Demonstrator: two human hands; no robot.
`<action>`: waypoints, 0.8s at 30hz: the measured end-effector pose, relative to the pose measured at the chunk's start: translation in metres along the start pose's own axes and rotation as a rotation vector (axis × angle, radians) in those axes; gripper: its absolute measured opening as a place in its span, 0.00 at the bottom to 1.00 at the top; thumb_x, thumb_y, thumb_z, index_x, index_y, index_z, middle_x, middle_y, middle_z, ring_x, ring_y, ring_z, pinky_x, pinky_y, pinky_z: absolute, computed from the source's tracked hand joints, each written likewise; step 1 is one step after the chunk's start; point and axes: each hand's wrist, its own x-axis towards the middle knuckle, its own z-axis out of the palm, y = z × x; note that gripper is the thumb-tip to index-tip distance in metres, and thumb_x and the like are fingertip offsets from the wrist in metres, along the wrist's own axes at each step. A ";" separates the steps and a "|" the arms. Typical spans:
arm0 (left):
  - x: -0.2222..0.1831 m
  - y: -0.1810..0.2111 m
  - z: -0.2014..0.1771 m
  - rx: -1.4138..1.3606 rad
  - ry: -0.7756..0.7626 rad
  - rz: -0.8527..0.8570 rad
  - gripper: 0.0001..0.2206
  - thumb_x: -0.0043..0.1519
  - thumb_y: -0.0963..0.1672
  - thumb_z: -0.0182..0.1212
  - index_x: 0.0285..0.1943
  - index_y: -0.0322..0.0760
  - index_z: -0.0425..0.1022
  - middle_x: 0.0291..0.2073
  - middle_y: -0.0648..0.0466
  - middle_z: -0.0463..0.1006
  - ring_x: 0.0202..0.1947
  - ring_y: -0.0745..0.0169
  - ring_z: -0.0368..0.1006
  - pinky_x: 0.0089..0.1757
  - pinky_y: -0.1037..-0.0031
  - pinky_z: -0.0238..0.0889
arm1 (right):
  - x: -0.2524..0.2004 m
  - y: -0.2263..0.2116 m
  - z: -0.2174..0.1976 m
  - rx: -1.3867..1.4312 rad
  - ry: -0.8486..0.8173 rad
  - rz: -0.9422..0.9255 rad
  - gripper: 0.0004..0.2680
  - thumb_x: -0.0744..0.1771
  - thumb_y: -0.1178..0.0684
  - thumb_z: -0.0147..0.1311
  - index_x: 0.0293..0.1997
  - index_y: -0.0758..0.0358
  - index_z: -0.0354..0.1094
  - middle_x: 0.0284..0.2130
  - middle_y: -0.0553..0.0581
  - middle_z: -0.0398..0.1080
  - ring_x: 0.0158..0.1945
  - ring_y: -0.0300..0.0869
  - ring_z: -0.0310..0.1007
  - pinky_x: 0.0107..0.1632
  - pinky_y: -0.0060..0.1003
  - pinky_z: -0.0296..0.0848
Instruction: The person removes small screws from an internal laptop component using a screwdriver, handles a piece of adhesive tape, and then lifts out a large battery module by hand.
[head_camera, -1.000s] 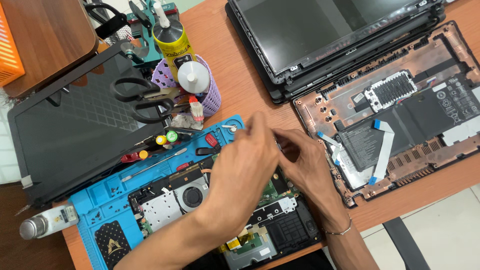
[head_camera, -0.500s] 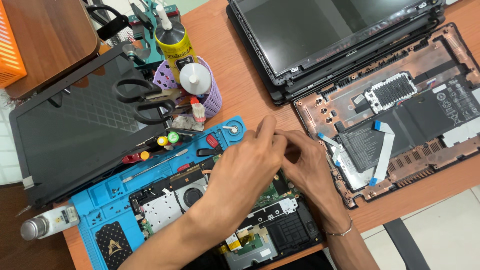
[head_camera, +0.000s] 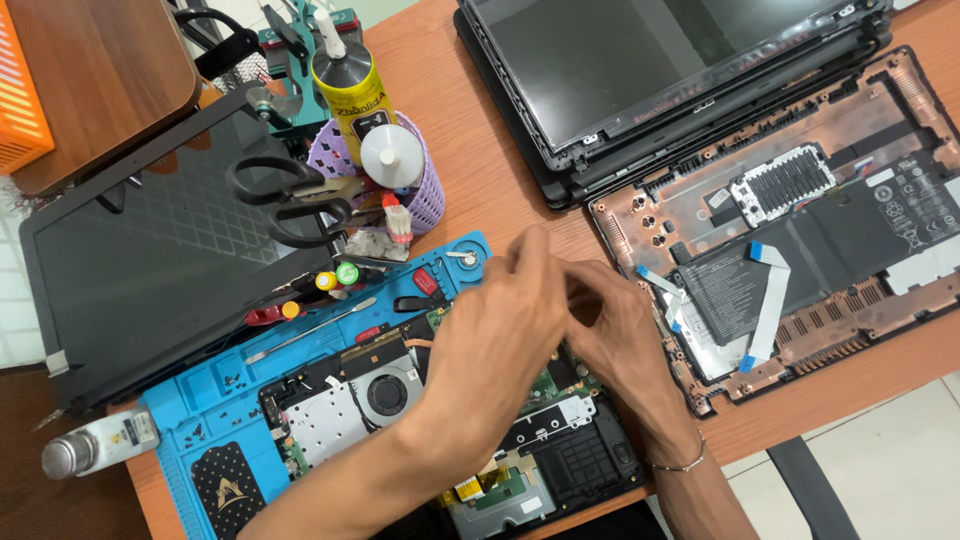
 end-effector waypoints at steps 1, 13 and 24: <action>0.001 0.000 0.001 -0.020 -0.031 -0.009 0.06 0.53 0.38 0.60 0.36 0.25 0.75 0.38 0.47 0.70 0.33 0.62 0.77 0.27 0.78 0.74 | 0.000 0.000 0.001 -0.010 -0.001 0.025 0.16 0.62 0.59 0.63 0.54 0.69 0.73 0.40 0.58 0.78 0.39 0.40 0.79 0.43 0.34 0.78; 0.003 0.003 0.000 -0.044 0.003 0.043 0.09 0.49 0.38 0.62 0.37 0.25 0.77 0.38 0.48 0.70 0.36 0.62 0.76 0.27 0.79 0.74 | -0.002 -0.006 -0.004 0.062 -0.032 -0.015 0.18 0.58 0.60 0.61 0.54 0.71 0.72 0.41 0.59 0.78 0.43 0.42 0.78 0.46 0.35 0.75; 0.002 0.006 0.000 0.018 -0.005 0.006 0.08 0.51 0.39 0.61 0.37 0.25 0.76 0.37 0.49 0.70 0.33 0.63 0.76 0.27 0.80 0.74 | -0.001 0.001 -0.003 0.030 -0.028 -0.036 0.18 0.58 0.61 0.61 0.53 0.71 0.72 0.41 0.59 0.78 0.42 0.42 0.78 0.46 0.35 0.77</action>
